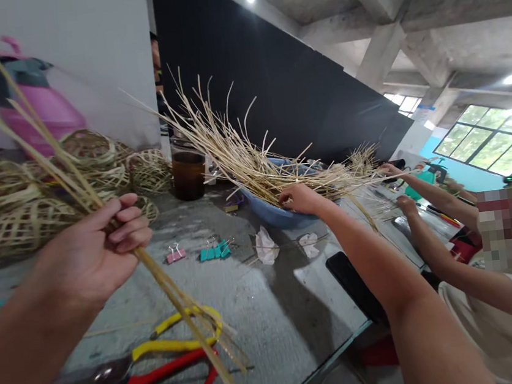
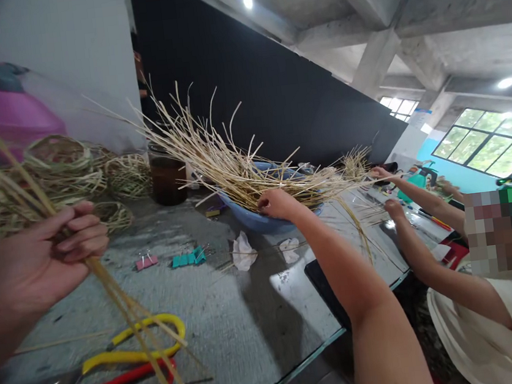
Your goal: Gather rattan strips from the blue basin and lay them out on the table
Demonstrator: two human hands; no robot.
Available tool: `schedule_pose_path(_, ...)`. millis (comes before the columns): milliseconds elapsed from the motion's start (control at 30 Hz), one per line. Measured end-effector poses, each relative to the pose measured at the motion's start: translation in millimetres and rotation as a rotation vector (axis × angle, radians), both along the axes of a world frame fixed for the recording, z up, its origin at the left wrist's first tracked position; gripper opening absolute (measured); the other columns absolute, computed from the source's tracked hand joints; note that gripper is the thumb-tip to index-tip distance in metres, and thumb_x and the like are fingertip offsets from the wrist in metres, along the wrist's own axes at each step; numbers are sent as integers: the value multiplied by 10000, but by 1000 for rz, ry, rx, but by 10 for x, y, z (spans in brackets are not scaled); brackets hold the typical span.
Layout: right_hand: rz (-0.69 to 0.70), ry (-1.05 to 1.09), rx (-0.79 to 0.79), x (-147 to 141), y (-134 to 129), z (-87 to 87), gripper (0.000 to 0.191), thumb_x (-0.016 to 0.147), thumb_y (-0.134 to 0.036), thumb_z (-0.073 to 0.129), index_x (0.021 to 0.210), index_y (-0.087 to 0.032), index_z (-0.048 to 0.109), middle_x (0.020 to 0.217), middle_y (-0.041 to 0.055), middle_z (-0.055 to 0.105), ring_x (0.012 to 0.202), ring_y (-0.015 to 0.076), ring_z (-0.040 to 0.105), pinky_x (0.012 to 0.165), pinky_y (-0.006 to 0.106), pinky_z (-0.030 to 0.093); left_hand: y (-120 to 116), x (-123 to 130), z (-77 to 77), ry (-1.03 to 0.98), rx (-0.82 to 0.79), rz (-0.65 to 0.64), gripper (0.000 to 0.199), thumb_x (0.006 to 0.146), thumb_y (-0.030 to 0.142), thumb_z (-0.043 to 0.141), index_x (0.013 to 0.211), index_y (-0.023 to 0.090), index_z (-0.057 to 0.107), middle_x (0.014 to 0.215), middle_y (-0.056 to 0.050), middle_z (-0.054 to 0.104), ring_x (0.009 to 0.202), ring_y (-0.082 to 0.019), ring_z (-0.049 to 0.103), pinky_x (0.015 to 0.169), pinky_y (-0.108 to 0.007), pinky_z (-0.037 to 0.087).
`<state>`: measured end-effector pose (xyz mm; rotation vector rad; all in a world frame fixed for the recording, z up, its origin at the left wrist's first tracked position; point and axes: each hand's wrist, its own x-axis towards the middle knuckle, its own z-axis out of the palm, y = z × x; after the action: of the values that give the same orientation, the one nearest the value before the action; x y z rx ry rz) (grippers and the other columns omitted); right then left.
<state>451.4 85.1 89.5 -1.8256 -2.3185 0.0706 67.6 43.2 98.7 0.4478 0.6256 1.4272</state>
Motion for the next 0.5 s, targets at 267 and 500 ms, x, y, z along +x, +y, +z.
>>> schedule_pose_path(267,-119,210,91,94,-84,201,150,919,-199,712,948,-189,859,918,47,821,833,191,703,810,288,504,-99,20,113,11,-25,-7,376,1091,3,304,834,117,553,581,78,395,332,5,342,331,-109,243)
schedule_pose_path(500,-154,493,331,119,-333,435,282,963,-288,567,946,-163,819,732,16,697,658,147,569,673,264,447,-85,-2,100,-19,-39,-19,369,1092,-3,313,848,117,563,591,74,402,346,-3,328,335,-122,242)
